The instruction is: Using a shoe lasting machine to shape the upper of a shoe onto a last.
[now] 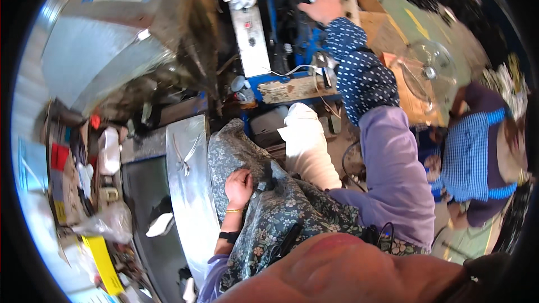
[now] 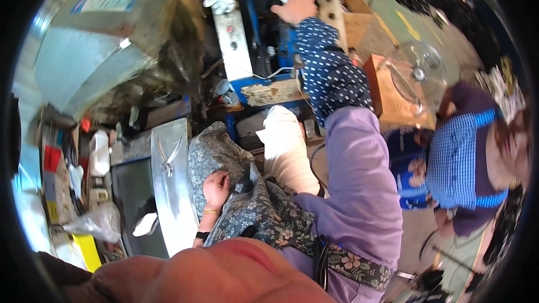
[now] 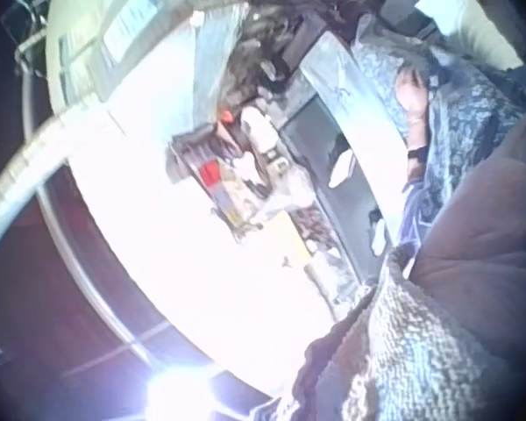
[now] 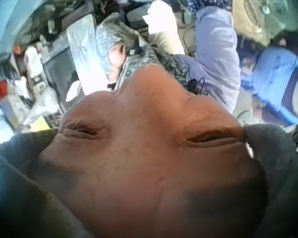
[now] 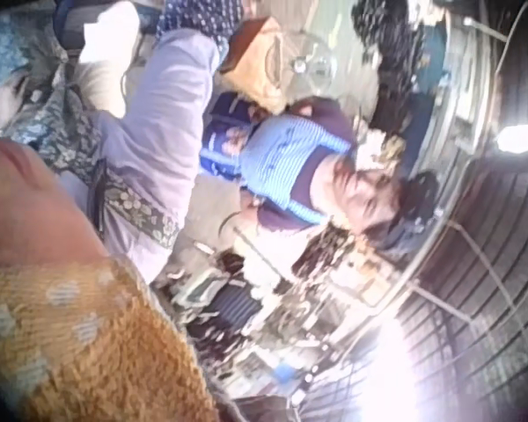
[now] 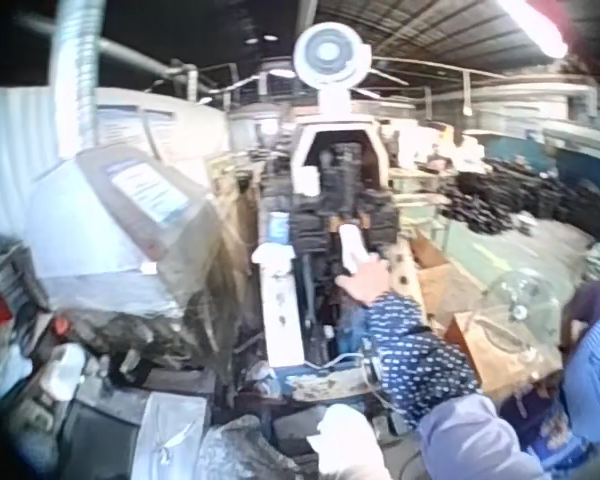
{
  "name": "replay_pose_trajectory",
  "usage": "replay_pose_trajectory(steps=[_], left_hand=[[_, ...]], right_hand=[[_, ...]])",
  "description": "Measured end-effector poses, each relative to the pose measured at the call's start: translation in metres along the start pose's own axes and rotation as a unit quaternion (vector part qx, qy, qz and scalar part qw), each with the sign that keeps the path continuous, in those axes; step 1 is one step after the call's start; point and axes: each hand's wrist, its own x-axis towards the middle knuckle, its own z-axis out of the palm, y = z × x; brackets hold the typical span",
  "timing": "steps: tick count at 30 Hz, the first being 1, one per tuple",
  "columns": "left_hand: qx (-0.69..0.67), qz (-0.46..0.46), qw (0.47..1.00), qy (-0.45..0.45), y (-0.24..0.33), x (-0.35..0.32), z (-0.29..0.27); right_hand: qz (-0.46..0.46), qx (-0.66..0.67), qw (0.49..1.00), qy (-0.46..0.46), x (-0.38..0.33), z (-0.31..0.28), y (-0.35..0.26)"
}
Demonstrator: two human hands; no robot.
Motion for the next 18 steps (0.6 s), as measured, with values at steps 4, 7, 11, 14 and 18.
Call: replay_pose_trajectory(steps=[4,7,11,14,18], left_hand=[[0.008,0.002,1.0,-0.001,0.001,-0.012,-0.005],[0.017,0.004,1.0,0.003,0.002,-0.016,0.002],[-0.026,-0.022,0.999,0.033,0.004,-0.023,0.0],[-0.218,-0.148,0.962,0.065,-0.018,-0.041,-0.014],[-0.05,-0.229,0.957,0.173,-0.084,-0.058,-0.061]], right_hand=[[0.02,0.028,0.999,-0.022,0.019,-0.008,-0.001],[0.034,0.037,0.998,-0.023,0.04,-0.004,-0.009],[0.009,0.024,0.999,-0.02,0.049,0.003,-0.023],[-0.021,0.05,0.997,-0.05,0.043,0.001,-0.006],[-0.013,-0.07,0.997,0.023,0.003,-0.057,-0.038]])
